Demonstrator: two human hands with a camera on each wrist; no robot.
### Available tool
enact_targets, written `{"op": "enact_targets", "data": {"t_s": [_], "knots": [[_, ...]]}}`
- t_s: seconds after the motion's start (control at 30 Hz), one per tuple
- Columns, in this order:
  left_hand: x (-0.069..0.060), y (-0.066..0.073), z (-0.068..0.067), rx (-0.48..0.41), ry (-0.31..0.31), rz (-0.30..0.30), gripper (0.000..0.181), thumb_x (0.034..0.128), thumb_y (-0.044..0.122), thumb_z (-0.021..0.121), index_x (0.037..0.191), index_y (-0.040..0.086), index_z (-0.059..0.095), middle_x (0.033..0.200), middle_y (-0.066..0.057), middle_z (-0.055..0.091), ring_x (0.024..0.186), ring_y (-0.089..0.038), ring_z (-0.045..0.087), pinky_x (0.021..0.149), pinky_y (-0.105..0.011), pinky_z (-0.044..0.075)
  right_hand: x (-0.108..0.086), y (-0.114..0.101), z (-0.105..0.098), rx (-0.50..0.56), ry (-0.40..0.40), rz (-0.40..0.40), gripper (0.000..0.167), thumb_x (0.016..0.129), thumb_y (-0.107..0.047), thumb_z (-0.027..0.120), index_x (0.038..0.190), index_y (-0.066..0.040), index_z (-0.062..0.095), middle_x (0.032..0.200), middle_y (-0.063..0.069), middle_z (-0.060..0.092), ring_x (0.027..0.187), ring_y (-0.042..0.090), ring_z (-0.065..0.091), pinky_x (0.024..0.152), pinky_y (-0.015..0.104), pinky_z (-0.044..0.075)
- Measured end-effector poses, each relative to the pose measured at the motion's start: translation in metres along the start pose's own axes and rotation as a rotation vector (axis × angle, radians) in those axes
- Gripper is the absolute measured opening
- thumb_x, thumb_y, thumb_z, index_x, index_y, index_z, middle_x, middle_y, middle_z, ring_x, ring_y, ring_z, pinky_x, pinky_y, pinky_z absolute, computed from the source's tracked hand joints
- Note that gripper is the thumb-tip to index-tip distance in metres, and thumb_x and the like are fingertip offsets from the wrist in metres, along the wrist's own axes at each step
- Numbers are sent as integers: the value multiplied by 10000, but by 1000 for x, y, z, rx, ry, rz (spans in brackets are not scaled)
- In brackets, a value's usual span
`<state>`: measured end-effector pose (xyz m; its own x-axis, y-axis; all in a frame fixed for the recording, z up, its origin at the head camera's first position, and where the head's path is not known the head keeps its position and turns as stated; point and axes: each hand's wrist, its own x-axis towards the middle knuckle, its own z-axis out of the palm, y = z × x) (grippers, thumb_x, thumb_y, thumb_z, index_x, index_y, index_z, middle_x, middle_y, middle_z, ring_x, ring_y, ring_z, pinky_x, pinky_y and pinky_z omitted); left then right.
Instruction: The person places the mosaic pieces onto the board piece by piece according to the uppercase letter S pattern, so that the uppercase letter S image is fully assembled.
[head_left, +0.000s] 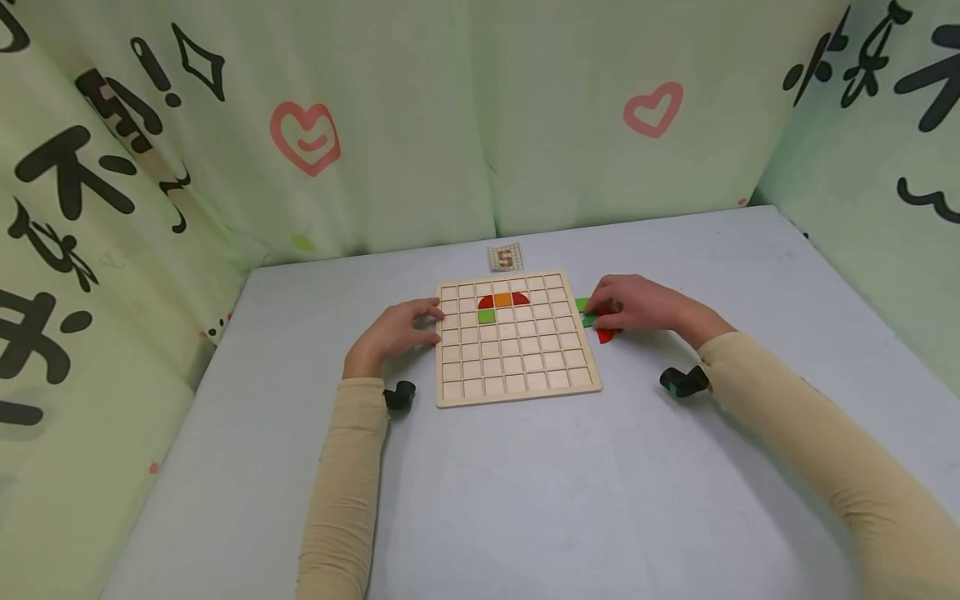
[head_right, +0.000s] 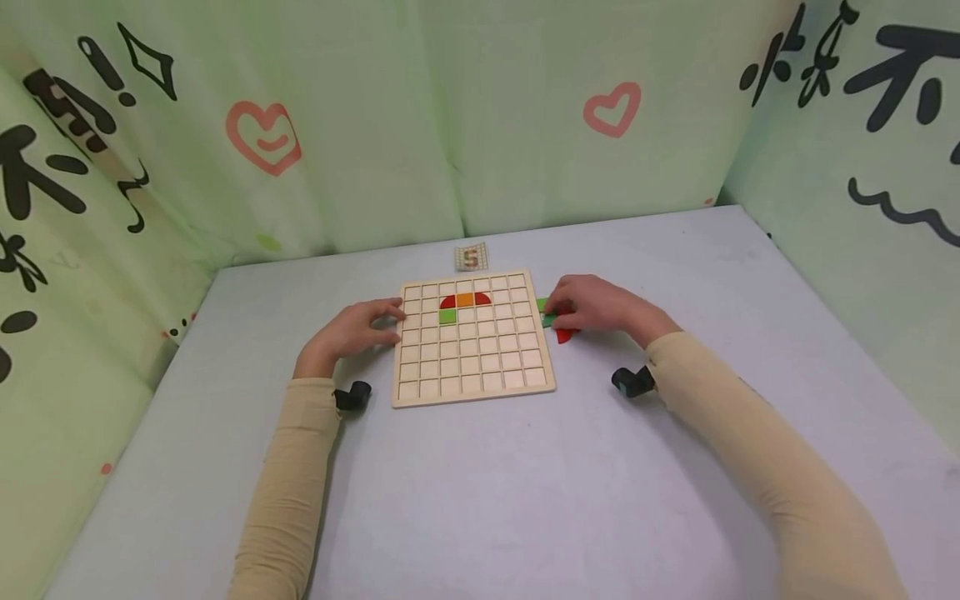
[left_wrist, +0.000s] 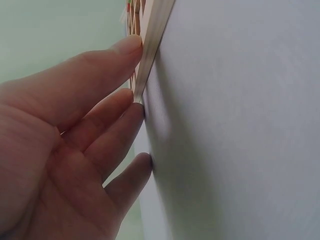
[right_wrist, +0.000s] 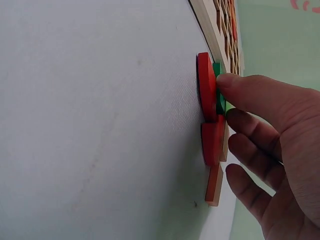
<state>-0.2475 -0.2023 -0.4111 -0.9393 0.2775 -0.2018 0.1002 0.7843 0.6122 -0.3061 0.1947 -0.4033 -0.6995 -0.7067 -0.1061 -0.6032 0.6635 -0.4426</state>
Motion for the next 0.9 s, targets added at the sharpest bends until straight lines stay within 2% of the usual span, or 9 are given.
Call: {"op": "enact_targets", "data": {"t_s": [0.13, 0.33, 0.57, 0.77, 0.9], "knots": [[0, 0, 0, 1, 2, 0, 392, 885, 143, 707, 1262, 73, 624, 1536, -20, 399, 1444, -253, 285, 1165, -407, 260, 1, 2, -2, -40, 10, 71, 175, 882, -155, 696, 1030, -67, 724, 1010, 59, 608, 920, 221, 559, 827, 398, 483], [-1, 1, 0, 2, -1, -6, 398, 885, 144, 704, 1267, 73, 620, 1540, -22, 393, 1446, -256, 281, 1165, -414, 259, 1, 5, -6, -88, 22, 189, 201, 884, -176, 701, 1007, -18, 683, 945, 84, 602, 857, 235, 547, 768, 392, 495], [-1, 0, 0, 2, -2, -4, 392, 885, 138, 708, 1261, 70, 621, 1540, -20, 393, 1444, -248, 285, 1167, -403, 257, -2, 9, -9, -20, -46, 147, 251, 878, -131, 699, 1109, -45, 651, 1006, 53, 635, 909, 217, 569, 817, 394, 509], [-1, 1, 0, -4, -6, -17, 387, 888, 144, 708, 1260, 79, 622, 1542, -6, 390, 1445, -238, 283, 1166, -401, 258, -3, 8, -9, -27, -71, 125, 188, 888, -116, 666, 1064, -56, 639, 859, 2, 612, 811, 183, 537, 749, 350, 482], [-1, 2, 1, -2, -6, -18, 388, 889, 141, 704, 1262, 77, 620, 1544, -14, 387, 1443, -244, 286, 1163, -407, 265, -4, 5, -8, 4, -75, 122, 206, 896, -128, 665, 1084, -45, 645, 773, -15, 590, 749, 161, 527, 717, 326, 457]]}}
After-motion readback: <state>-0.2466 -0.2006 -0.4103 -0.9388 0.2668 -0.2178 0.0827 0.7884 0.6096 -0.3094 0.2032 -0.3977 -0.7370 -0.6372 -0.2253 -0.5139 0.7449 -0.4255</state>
